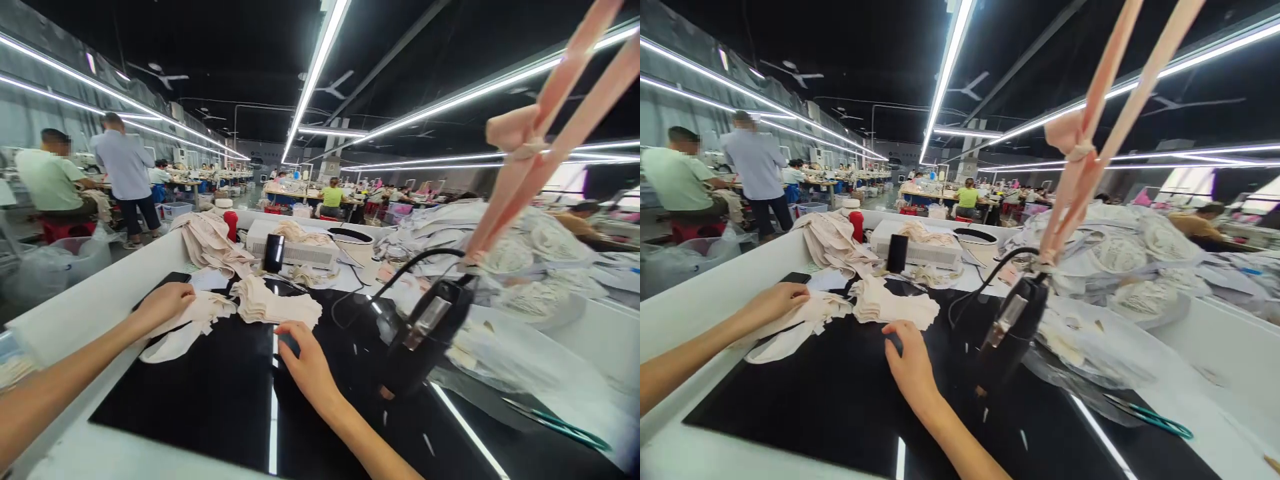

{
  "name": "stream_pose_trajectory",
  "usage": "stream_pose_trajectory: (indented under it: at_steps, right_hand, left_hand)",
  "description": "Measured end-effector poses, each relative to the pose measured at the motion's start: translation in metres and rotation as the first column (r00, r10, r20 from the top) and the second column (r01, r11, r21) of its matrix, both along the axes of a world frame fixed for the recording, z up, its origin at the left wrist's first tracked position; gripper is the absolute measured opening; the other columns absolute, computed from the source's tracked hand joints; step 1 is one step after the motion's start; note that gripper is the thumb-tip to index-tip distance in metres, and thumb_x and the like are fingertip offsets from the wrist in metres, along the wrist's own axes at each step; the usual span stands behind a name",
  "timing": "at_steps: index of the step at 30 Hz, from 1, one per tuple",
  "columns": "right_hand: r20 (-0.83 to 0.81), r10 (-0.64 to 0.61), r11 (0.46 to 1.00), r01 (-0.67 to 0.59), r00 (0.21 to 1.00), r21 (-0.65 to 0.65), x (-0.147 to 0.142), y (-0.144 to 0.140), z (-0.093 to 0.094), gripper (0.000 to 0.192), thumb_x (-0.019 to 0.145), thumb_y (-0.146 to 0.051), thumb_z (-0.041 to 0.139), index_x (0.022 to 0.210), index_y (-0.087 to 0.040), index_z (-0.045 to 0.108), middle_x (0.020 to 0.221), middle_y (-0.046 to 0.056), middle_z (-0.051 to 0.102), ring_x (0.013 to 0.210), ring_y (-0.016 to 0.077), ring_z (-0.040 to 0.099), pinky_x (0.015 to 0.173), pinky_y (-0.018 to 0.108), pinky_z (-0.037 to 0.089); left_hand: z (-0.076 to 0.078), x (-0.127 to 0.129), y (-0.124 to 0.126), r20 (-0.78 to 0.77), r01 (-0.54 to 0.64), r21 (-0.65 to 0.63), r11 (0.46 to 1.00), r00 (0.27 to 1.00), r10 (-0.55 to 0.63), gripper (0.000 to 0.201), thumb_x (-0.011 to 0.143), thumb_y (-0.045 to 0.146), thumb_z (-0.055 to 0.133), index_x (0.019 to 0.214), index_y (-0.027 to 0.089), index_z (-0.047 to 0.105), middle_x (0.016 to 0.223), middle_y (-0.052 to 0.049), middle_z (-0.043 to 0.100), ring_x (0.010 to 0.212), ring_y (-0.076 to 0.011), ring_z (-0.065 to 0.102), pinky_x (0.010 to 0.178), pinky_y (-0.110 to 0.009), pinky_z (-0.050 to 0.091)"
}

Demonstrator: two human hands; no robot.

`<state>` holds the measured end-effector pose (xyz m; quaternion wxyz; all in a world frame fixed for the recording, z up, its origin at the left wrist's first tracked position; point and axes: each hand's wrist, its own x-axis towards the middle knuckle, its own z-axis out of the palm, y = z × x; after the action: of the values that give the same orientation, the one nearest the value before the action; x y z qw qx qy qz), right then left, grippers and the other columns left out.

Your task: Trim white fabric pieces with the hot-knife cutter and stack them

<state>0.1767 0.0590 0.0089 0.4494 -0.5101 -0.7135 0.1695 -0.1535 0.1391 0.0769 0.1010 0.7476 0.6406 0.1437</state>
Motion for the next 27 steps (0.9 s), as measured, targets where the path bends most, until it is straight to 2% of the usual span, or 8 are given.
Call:
stream_pose_trajectory:
  at_steps: [5, 8, 11, 15, 18, 21, 23, 27]
  right_hand:
    - [-0.057, 0.053, 0.998, -0.055, 0.997, -0.029, 0.003, 0.009, -0.007, 0.022, 0.088, -0.035, 0.058, 0.096, -0.027, 0.077, 0.107, 0.01, 0.079, 0.103, 0.0316, 0.076, 0.097, 0.051, 0.061]
    - [-0.073, 0.07, 0.996, -0.073, 0.995, -0.048, 0.001, 0.014, -0.011, 0.026, 0.087, -0.042, 0.059, 0.095, -0.027, 0.078, 0.108, 0.011, 0.079, 0.103, 0.0324, 0.076, 0.094, 0.05, 0.062]
    - [-0.078, 0.07, 0.994, -0.076, 0.994, -0.082, -0.001, 0.014, -0.013, 0.028, 0.085, -0.046, 0.059, 0.092, -0.028, 0.078, 0.11, 0.011, 0.08, 0.106, 0.0326, 0.076, 0.094, 0.049, 0.062]
    - [-0.093, 0.073, 0.988, -0.085, 0.993, -0.127, -0.006, 0.009, -0.011, 0.026, 0.083, -0.047, 0.061, 0.088, -0.028, 0.078, 0.106, 0.01, 0.08, 0.099, 0.0312, 0.075, 0.093, 0.046, 0.061]
    - [-0.107, 0.08, 0.974, -0.101, 0.991, -0.202, -0.012, 0.0, -0.008, 0.025, 0.085, -0.047, 0.063, 0.089, -0.028, 0.08, 0.094, 0.008, 0.08, 0.086, 0.0293, 0.073, 0.082, 0.043, 0.06]
    - [-0.149, 0.128, 0.942, -0.168, 0.98, -0.292, -0.024, -0.01, -0.004, 0.025, 0.087, -0.046, 0.064, 0.091, -0.028, 0.081, 0.088, 0.006, 0.08, 0.08, 0.0279, 0.073, 0.075, 0.038, 0.058]
    - [-0.184, 0.162, 0.916, -0.217, 0.969, -0.337, -0.033, -0.016, -0.001, 0.025, 0.086, -0.046, 0.064, 0.091, -0.028, 0.081, 0.089, 0.005, 0.08, 0.082, 0.0275, 0.073, 0.075, 0.037, 0.057]
    - [-0.213, 0.187, 0.892, -0.256, 0.959, -0.371, -0.045, -0.023, 0.003, 0.027, 0.085, -0.047, 0.063, 0.091, -0.027, 0.08, 0.09, 0.005, 0.079, 0.081, 0.0261, 0.072, 0.074, 0.035, 0.056]
  left_hand:
    - [-0.007, -0.006, 0.007, 0.045, -0.006, 0.006, 1.0, 0.999, 0.006, 0.02, 0.108, 0.031, 0.064, 0.098, 0.017, 0.073, 0.106, -0.005, 0.077, 0.103, -0.0237, 0.072, 0.097, -0.039, 0.054]
    - [-0.013, -0.01, 0.012, 0.068, -0.017, -0.005, 1.0, 0.998, 0.018, 0.028, 0.109, 0.042, 0.071, 0.11, 0.015, 0.073, 0.112, -0.006, 0.075, 0.103, -0.0236, 0.073, 0.097, -0.045, 0.061]
    - [-0.015, -0.012, 0.013, 0.093, -0.011, -0.005, 1.0, 0.996, 0.011, 0.029, 0.109, 0.043, 0.071, 0.112, 0.014, 0.073, 0.111, -0.006, 0.075, 0.1, -0.0231, 0.074, 0.094, -0.043, 0.063]
    - [-0.013, -0.01, 0.006, 0.119, 0.017, 0.052, 0.999, 0.993, -0.023, 0.023, 0.108, 0.037, 0.07, 0.102, 0.015, 0.073, 0.103, -0.004, 0.075, 0.096, -0.022, 0.073, 0.092, -0.04, 0.06]
    - [-0.015, -0.003, -0.007, 0.127, 0.047, 0.126, 0.991, 0.99, -0.063, 0.018, 0.105, 0.025, 0.062, 0.094, 0.018, 0.074, 0.102, -0.004, 0.077, 0.098, -0.0231, 0.072, 0.091, -0.035, 0.055]
    - [-0.019, 0.008, -0.023, 0.118, 0.086, 0.163, 0.983, 0.987, -0.106, 0.02, 0.102, 0.024, 0.057, 0.09, 0.022, 0.074, 0.1, -0.003, 0.077, 0.096, -0.0228, 0.072, 0.087, -0.032, 0.052]
    - [-0.022, 0.011, -0.03, 0.104, 0.083, 0.179, 0.98, 0.989, -0.103, 0.019, 0.103, 0.025, 0.056, 0.095, 0.023, 0.073, 0.103, -0.003, 0.076, 0.097, -0.0228, 0.071, 0.089, -0.032, 0.051]
    - [-0.025, 0.006, -0.029, 0.065, -0.008, 0.208, 0.978, 0.998, -0.006, 0.019, 0.103, 0.024, 0.06, 0.118, 0.021, 0.071, 0.122, -0.009, 0.071, 0.11, -0.0265, 0.07, 0.096, -0.036, 0.051]
